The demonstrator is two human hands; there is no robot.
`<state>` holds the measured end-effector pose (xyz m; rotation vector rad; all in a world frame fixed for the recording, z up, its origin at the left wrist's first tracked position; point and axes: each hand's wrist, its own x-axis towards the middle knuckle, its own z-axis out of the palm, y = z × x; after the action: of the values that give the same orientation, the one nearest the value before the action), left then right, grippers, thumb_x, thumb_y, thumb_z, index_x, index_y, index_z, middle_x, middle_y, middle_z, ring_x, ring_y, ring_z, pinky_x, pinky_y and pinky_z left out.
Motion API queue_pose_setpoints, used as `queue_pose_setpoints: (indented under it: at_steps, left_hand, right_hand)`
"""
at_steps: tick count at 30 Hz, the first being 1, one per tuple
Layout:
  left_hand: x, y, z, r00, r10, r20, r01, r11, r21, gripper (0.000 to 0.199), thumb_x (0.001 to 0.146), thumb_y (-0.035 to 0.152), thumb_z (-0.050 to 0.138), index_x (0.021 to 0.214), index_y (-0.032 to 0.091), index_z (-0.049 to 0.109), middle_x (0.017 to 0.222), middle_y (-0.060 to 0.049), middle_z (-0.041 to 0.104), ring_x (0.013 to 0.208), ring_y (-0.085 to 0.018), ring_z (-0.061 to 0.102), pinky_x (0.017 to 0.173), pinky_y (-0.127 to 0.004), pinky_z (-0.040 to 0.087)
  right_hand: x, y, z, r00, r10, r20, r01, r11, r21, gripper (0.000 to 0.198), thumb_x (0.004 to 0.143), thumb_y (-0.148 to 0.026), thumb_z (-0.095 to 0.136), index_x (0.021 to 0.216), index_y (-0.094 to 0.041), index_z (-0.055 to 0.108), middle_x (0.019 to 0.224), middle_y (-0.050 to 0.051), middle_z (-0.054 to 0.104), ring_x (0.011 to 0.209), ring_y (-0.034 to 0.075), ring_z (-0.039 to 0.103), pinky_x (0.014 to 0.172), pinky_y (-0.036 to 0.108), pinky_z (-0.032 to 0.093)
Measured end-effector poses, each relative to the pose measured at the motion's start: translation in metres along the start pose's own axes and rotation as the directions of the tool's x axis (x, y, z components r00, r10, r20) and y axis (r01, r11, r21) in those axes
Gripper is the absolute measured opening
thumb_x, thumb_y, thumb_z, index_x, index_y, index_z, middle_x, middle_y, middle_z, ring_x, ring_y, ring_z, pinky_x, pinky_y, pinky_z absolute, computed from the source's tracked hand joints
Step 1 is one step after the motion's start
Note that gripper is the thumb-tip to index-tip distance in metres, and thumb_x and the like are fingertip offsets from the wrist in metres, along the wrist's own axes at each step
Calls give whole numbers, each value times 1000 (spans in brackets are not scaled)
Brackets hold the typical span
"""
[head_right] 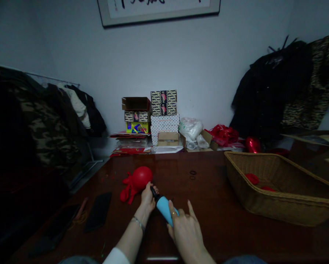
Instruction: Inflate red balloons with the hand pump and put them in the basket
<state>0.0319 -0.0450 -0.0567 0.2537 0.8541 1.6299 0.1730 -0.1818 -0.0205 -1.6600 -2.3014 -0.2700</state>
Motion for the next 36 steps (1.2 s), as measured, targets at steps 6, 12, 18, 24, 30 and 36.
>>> queue_pose_setpoints:
  at_steps: [6,12,18,24,30,36]
  left_hand:
    - [7,2,-3,999,44,3,-44,999,8,22,84,28,50,66,18,40,46,6,40,36,-6,38,38,-18,29]
    - [13,13,-3,998,58,-8,-58,998,6,21,83,29,51,68,18,41,47,5,41,36,-7,40,39,-18,30]
    - [17,25,0,999,42,-8,-42,999,-14,19,85,24,46,68,18,42,46,5,42,35,-7,40,38,-18,30]
    - [16,21,0,999,28,-18,-28,999,-17,18,85,23,45,68,18,42,46,5,43,35,-7,42,39,-18,30]
    - [11,11,-2,999,36,7,-36,999,-6,19,83,27,49,68,18,42,47,5,44,36,-8,43,40,-19,32]
    - [5,2,3,1000,-9,-8,9,1000,3,21,79,30,55,68,18,43,48,5,44,37,-8,43,41,-19,34]
  right_hand:
    - [-12,3,5,999,-27,-44,28,999,22,60,77,-19,58,134,-19,41,85,3,67,71,16,64,108,42,20]
    - [-37,23,8,995,-65,-78,70,995,65,64,79,-21,54,139,-20,31,88,1,66,68,16,64,107,45,22]
    - [-55,38,9,982,-121,-142,129,990,49,67,80,-23,53,141,-20,26,90,2,66,68,17,64,103,47,27]
    - [-48,34,0,990,-92,-104,96,995,31,62,79,-24,53,138,-18,35,85,2,67,62,17,63,102,48,28]
    - [-26,16,-5,1000,-14,-5,14,1000,4,58,79,-23,55,134,-18,42,84,3,68,67,16,64,106,45,22]
    - [1,3,-3,1000,-5,14,6,999,-36,56,79,-25,57,133,-19,44,83,5,68,71,17,64,107,42,20]
